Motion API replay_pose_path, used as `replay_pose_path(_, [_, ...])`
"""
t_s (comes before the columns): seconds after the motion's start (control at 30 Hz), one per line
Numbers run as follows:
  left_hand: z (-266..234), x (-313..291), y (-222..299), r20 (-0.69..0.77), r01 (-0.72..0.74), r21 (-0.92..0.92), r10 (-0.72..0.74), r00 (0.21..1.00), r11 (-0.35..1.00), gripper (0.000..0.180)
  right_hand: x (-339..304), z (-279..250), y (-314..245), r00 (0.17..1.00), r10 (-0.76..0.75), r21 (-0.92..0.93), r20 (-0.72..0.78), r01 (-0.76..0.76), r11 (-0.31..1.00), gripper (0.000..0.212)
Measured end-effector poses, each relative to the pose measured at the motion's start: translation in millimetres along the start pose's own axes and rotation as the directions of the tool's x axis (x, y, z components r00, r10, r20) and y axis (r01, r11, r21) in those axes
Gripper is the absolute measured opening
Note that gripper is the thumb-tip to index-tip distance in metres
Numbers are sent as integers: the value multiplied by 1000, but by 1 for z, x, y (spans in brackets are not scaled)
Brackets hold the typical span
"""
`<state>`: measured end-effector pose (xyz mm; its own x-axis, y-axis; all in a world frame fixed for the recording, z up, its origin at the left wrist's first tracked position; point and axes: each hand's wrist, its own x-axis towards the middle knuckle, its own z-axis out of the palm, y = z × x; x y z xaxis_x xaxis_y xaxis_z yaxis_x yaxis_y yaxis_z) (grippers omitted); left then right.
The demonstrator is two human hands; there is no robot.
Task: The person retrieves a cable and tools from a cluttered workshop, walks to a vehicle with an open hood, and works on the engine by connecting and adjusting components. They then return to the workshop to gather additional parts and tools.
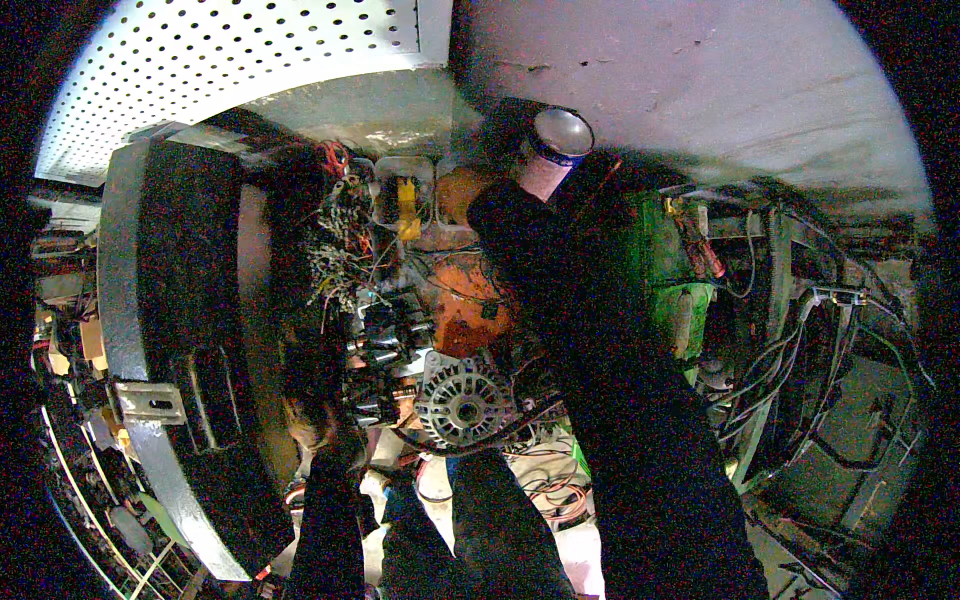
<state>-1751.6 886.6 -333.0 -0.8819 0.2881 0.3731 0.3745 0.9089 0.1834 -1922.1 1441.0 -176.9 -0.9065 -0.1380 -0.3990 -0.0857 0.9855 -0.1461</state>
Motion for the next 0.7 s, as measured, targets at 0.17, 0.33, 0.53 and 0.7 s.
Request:
replay_pose_path(0.17, [-1,-10,4,113,44,-12,-43,993,999,83,48,83,50,975,-222,-315,15,216,924,19])
replay_pose_path(0.33, [-18,-34,19,590,5,-101,56,805,995,83,96,141,104,901,-366,-571,234,431,698,21])
replay_pose_path(0.53, [-29,-52,7,763,-70,-114,133,633,991,84,55,102,78,980,-197,-283,9,192,940,21])
replay_pose_path(0.7, [-30,-58,-2,787,-112,-115,159,597,987,84,47,58,47,986,-127,-91,108,137,986,22])
